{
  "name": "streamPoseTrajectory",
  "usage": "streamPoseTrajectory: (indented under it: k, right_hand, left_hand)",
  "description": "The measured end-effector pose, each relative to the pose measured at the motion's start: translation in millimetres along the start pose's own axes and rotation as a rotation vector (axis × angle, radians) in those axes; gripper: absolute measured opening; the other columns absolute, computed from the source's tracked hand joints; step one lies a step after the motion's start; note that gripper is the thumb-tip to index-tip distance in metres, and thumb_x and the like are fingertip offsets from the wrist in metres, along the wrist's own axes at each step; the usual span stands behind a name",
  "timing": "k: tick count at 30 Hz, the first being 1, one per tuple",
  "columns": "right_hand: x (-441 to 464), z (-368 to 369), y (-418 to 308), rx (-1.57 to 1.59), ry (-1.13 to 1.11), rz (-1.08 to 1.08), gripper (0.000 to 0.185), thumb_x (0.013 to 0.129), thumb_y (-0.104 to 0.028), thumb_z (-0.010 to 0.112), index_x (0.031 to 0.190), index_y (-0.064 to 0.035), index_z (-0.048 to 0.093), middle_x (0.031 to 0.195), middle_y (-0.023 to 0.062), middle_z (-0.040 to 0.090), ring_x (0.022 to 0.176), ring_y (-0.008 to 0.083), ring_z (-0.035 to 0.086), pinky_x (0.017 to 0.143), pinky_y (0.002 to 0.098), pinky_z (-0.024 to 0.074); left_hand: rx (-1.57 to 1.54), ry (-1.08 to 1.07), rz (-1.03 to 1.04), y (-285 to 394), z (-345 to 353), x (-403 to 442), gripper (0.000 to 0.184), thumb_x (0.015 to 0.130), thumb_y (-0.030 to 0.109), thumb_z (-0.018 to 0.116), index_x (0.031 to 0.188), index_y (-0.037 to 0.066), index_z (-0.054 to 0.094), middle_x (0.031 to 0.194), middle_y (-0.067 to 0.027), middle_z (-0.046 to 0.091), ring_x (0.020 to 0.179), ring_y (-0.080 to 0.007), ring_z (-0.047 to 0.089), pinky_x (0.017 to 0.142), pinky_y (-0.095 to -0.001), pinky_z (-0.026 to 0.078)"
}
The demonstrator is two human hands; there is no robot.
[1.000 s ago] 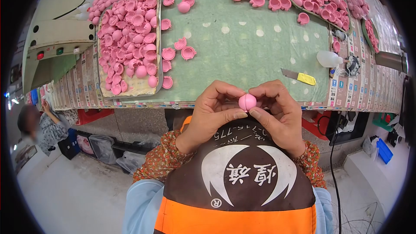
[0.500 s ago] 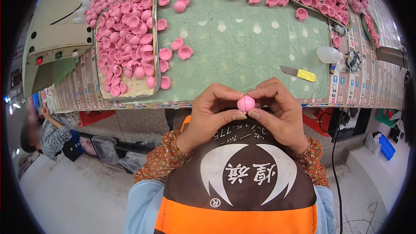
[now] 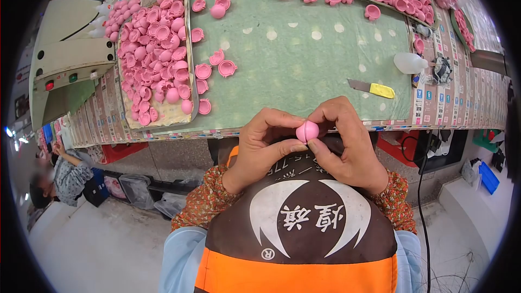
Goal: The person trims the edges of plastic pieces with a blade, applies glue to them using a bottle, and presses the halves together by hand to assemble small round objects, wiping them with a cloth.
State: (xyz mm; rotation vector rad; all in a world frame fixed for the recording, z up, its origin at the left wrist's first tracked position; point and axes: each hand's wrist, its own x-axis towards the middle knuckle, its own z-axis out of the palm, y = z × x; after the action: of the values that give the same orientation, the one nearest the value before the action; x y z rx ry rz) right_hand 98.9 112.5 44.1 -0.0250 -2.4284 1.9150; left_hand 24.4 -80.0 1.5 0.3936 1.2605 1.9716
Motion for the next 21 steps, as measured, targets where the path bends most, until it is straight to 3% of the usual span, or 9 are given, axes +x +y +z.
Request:
streamPoseTrajectory:
  k: [10, 12, 15, 17, 21]
  right_hand:
    - [0.5, -3.3, -2.1, 0.023, -0.004, -0.012, 0.032, 0.086, 0.003, 0.070, 0.112, -0.0010, 0.053, 0.106, 0.0113, 0.056, 0.091, 0.0205, 0.062, 0.075, 0.0287, 0.0548]
    - [-2.3, -5.1, 0.0, 0.129, -0.031, 0.063, 0.032, 0.085, 0.003, 0.071, 0.113, -0.0002, 0.057, 0.108, 0.0112, 0.057, 0.094, 0.0179, 0.062, 0.081, 0.0286, 0.0532]
    - [-3.4, -6.3, 1.6, 0.196, -0.040, 0.138, 0.030, 0.085, 0.003, 0.070, 0.113, 0.0007, 0.058, 0.108, 0.0097, 0.056, 0.094, 0.0154, 0.062, 0.082, 0.0278, 0.0530]
    - [-4.1, -5.9, 4.1, 0.246, -0.037, 0.168, 0.030, 0.086, 0.003, 0.070, 0.113, 0.0010, 0.058, 0.108, 0.0092, 0.056, 0.094, 0.0147, 0.062, 0.083, 0.0276, 0.0528]
    - [-5.4, -5.6, 7.6, 0.368, -0.048, 0.210, 0.030, 0.088, 0.001, 0.070, 0.115, 0.0009, 0.058, 0.109, 0.0082, 0.055, 0.096, 0.0142, 0.061, 0.084, 0.0279, 0.0521]
  left_hand:
    - [-0.047, 0.030, -0.038, 0.2, 1.4, -1.3, 0.037, 0.083, -0.006, 0.076, 0.115, 0.003, 0.059, 0.116, -0.0122, 0.065, 0.106, -0.0191, 0.065, 0.094, -0.0337, 0.054]
    - [-0.044, 0.025, -0.021, -1.9, -0.4, -2.6, 0.037, 0.083, -0.006, 0.076, 0.115, 0.002, 0.060, 0.115, -0.0120, 0.065, 0.106, -0.0192, 0.065, 0.094, -0.0337, 0.054]
    - [0.077, 0.006, 0.035, -2.6, -4.4, -2.5, 0.037, 0.081, -0.005, 0.077, 0.113, 0.002, 0.061, 0.115, -0.0126, 0.065, 0.107, -0.0204, 0.065, 0.094, -0.0339, 0.054]
    - [0.347, -0.050, 0.153, -1.1, -8.9, -1.5, 0.036, 0.081, -0.005, 0.078, 0.112, 0.001, 0.062, 0.116, -0.0135, 0.065, 0.107, -0.0216, 0.064, 0.094, -0.0339, 0.052]
    - [0.354, -0.063, 0.179, -2.2, -7.4, -2.4, 0.038, 0.081, -0.006, 0.078, 0.114, 0.002, 0.062, 0.117, -0.0141, 0.065, 0.107, -0.0223, 0.064, 0.095, -0.0340, 0.052]
